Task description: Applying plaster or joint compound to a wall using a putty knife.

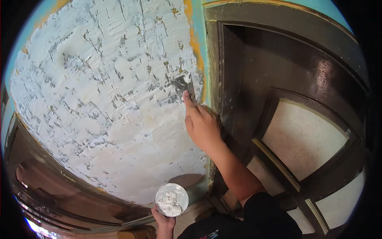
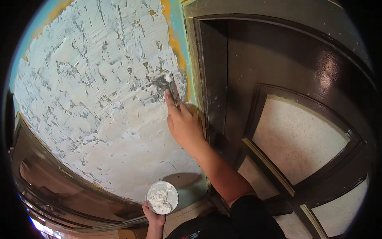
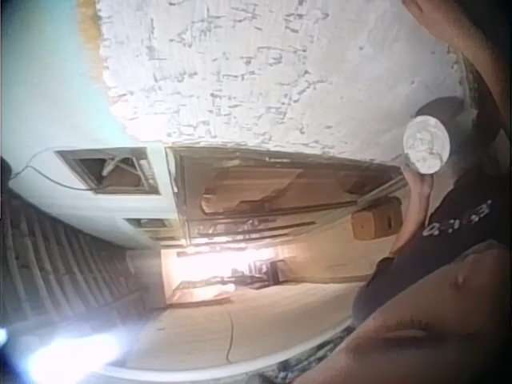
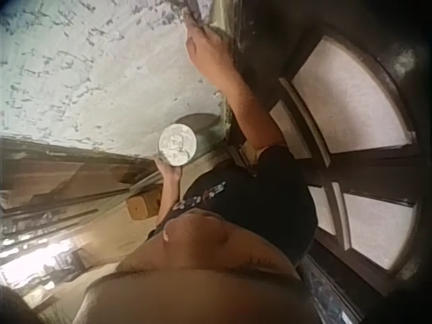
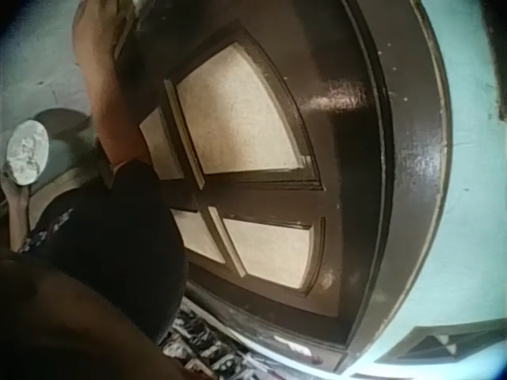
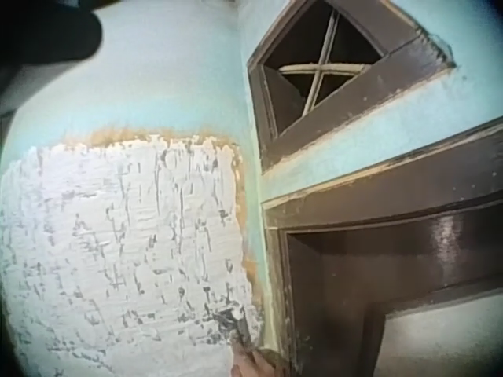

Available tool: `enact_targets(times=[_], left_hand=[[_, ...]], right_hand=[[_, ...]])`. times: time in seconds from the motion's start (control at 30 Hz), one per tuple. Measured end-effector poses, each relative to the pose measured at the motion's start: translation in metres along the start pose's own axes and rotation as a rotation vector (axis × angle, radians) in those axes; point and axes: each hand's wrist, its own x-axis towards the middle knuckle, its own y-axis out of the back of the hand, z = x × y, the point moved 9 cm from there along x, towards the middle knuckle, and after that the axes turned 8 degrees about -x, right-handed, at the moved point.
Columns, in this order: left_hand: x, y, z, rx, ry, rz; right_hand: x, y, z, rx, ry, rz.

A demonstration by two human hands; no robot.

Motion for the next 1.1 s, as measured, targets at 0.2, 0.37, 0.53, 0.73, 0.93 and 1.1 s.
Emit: enact_targets(times=[0.2, 0.37, 0.53, 0.73, 0.93, 1.1], left_hand=[[0.002, 0.030, 0.008, -0.023, 0.001, 0.100], [0.000, 0.013, 0.004, -0.011, 0.010, 0.091], [0.005, 0.009, -0.004, 0.002, 0.030, 0.070], [0.004, 0.014, -0.013, 0.033, 0.042, 0.038], [0.001, 0.020, -0.017, 0.011, 0.071, 0.061], [-0.005, 0.013, -0.014, 0.022, 0.039, 0.151]], right_hand=[[0.004, -0.011, -0.006, -0.010, 0.043, -0.087], [-0.014, -0.025, 0.004, 0.013, 0.109, -0.052], [-0.038, -0.033, 0.008, -0.013, 0.066, -0.118], [-0.076, -0.027, 0.031, 0.156, 0.012, -0.081], [-0.004, 0.029, 0.005, 0.085, 0.117, 0.121], [0.018, 0.019, 0.007, -0.028, 0.009, -0.083]])
